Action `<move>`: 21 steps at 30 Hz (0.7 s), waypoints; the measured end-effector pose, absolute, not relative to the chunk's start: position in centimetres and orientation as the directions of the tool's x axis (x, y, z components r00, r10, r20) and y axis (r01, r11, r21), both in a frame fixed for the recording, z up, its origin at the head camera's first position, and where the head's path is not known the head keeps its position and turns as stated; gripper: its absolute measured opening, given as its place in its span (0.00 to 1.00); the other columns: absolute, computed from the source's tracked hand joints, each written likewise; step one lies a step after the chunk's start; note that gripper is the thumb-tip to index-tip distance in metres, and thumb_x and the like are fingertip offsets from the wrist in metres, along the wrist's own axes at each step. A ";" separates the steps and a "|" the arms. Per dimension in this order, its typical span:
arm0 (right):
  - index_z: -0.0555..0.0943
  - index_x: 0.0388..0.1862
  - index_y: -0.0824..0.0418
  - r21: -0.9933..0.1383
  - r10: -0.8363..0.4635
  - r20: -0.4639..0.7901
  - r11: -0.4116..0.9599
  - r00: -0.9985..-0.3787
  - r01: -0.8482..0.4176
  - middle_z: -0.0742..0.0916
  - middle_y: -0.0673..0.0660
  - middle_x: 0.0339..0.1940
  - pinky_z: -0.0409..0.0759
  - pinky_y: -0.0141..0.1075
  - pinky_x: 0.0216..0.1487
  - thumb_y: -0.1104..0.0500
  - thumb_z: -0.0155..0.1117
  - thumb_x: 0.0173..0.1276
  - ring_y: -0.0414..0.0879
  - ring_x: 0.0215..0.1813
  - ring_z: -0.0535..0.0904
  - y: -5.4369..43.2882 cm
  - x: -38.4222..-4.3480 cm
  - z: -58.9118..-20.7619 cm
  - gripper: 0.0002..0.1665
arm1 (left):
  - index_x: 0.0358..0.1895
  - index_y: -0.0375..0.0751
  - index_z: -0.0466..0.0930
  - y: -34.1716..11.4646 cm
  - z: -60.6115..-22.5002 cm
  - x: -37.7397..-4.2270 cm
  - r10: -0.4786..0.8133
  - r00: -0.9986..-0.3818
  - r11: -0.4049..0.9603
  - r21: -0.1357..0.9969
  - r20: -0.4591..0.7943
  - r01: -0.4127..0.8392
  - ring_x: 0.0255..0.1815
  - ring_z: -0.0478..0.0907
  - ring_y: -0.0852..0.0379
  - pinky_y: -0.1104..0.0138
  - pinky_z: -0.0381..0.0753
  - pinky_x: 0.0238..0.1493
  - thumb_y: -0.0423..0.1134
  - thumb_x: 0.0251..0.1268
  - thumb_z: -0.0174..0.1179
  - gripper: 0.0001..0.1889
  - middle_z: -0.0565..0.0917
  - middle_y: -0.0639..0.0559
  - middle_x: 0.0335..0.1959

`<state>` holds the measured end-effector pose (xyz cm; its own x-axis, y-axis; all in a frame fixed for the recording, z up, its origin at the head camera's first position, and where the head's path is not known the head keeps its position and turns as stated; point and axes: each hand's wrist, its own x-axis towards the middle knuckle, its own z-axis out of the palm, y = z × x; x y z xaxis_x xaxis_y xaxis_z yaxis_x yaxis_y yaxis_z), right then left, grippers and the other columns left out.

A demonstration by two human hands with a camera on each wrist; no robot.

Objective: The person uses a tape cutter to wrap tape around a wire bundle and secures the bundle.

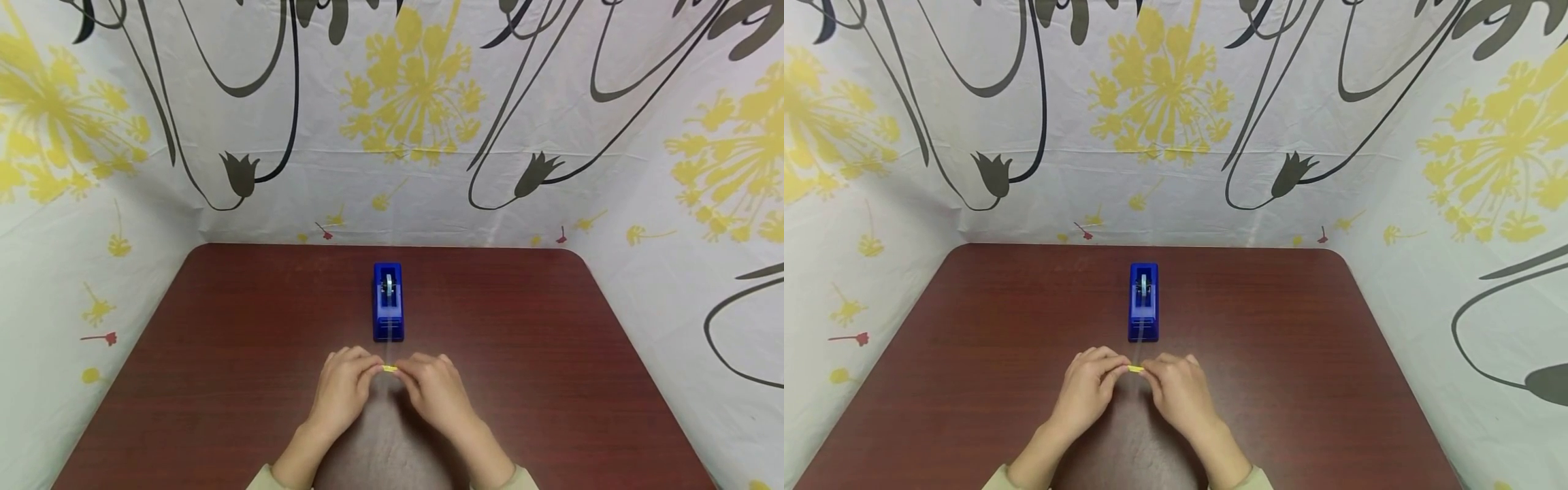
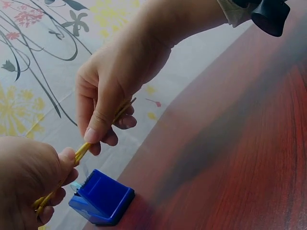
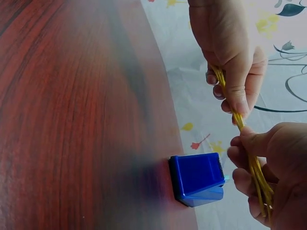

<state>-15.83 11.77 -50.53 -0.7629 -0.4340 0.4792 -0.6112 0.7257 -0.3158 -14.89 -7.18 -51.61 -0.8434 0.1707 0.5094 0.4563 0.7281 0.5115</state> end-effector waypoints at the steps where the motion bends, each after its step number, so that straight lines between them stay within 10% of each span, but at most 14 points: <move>1: 0.90 0.34 0.54 -0.310 -0.434 0.488 0.725 -0.757 -0.615 0.86 0.43 0.25 0.64 0.31 0.31 0.60 0.78 0.59 0.32 0.24 0.75 11.8 -15.8 -50.6 0.05 | 0.35 0.48 0.91 -7.2 -51.6 -14.9 0.177 -0.840 0.732 0.502 0.513 0.461 0.31 0.77 0.62 0.66 0.69 0.36 0.39 0.59 0.72 0.02 0.84 0.62 0.30; 21: 0.92 0.34 0.55 -0.299 -0.405 0.565 0.712 -0.719 -0.636 0.87 0.45 0.27 0.65 0.33 0.30 0.60 0.81 0.55 0.36 0.25 0.79 12.0 -15.9 -50.8 0.07 | 0.36 0.45 0.90 -7.2 -51.7 -14.9 0.284 -0.799 0.736 0.413 0.530 0.536 0.28 0.79 0.60 0.62 0.71 0.36 0.34 0.59 0.72 0.03 0.84 0.59 0.27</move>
